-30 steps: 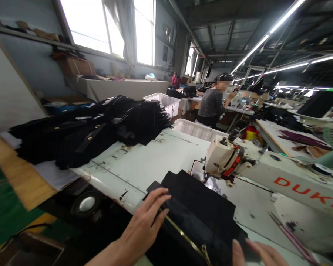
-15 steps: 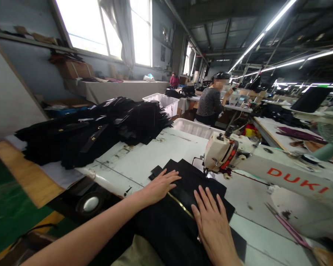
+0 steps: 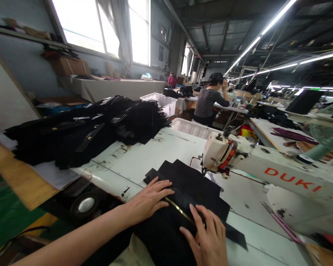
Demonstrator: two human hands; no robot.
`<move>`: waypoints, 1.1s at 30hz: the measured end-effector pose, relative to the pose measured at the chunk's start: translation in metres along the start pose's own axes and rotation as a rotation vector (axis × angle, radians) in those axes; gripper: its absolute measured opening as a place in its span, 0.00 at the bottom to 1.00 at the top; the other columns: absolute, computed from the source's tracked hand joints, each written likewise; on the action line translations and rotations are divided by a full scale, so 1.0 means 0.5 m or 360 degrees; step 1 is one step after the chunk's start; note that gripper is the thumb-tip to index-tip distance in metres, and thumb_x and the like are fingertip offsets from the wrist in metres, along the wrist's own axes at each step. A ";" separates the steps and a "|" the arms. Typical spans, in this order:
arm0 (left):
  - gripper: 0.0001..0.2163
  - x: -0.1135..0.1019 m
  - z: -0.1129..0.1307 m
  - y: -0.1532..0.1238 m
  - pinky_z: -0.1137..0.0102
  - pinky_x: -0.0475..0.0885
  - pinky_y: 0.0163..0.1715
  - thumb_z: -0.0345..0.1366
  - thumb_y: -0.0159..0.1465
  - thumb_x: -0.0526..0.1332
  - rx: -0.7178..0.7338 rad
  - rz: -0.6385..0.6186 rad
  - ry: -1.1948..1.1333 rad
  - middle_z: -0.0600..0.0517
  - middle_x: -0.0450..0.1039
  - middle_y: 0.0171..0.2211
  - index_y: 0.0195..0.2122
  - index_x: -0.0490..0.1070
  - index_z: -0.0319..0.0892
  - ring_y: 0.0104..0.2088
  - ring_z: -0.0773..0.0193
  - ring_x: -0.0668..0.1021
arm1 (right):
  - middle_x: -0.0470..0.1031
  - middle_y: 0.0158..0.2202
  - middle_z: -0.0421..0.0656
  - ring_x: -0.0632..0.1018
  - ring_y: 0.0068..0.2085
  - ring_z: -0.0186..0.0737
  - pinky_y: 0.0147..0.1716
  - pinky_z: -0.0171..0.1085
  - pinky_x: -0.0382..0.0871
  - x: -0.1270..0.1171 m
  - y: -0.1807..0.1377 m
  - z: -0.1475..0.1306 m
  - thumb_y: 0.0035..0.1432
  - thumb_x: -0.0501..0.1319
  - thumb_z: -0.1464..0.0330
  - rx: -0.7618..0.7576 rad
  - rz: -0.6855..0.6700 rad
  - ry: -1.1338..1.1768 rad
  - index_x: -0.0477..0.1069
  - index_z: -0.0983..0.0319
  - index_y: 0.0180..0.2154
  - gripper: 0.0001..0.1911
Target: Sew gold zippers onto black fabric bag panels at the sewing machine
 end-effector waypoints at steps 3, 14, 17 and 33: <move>0.17 -0.008 0.019 0.011 0.57 0.57 0.62 0.34 0.68 0.59 0.0133 -0.0055 0.0083 0.47 0.69 0.58 0.57 0.70 0.50 0.59 0.52 0.68 | 0.77 0.44 0.48 0.78 0.42 0.45 0.41 0.40 0.72 0.003 -0.011 0.003 0.65 0.55 0.52 0.0038 -0.0057 0.0098 0.70 0.61 0.52 0.23; 0.03 -0.016 0.055 0.026 0.66 0.64 0.45 0.32 0.68 0.58 0.0300 -0.0271 0.0230 0.48 0.71 0.40 0.42 0.68 0.44 0.42 0.56 0.71 | 0.72 0.32 0.42 0.75 0.32 0.39 0.31 0.35 0.68 0.011 0.003 -0.006 0.70 0.48 0.58 0.0136 -0.0268 0.0457 0.69 0.58 0.39 0.15; 0.06 -0.014 0.056 0.010 0.65 0.63 0.46 0.30 0.66 0.60 0.0288 -0.0289 0.0279 0.49 0.69 0.42 0.42 0.67 0.44 0.43 0.55 0.71 | 0.71 0.30 0.41 0.75 0.31 0.39 0.31 0.35 0.68 0.007 0.004 -0.012 0.70 0.48 0.60 0.0084 -0.0267 0.0503 0.68 0.58 0.36 0.14; 0.14 0.009 0.038 -0.002 0.69 0.63 0.41 0.33 0.56 0.72 0.0219 -0.0250 0.0390 0.54 0.69 0.38 0.38 0.68 0.44 0.41 0.59 0.72 | 0.70 0.31 0.42 0.72 0.31 0.42 0.32 0.39 0.65 -0.009 0.008 -0.055 0.69 0.46 0.66 -0.0088 -0.0056 0.0331 0.66 0.60 0.40 0.11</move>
Point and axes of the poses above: each hand's wrist, its own y-axis towards the middle knuckle, its own x-axis out of the palm, z = x × y, the point moved 6 cm from there along y, towards the middle knuckle
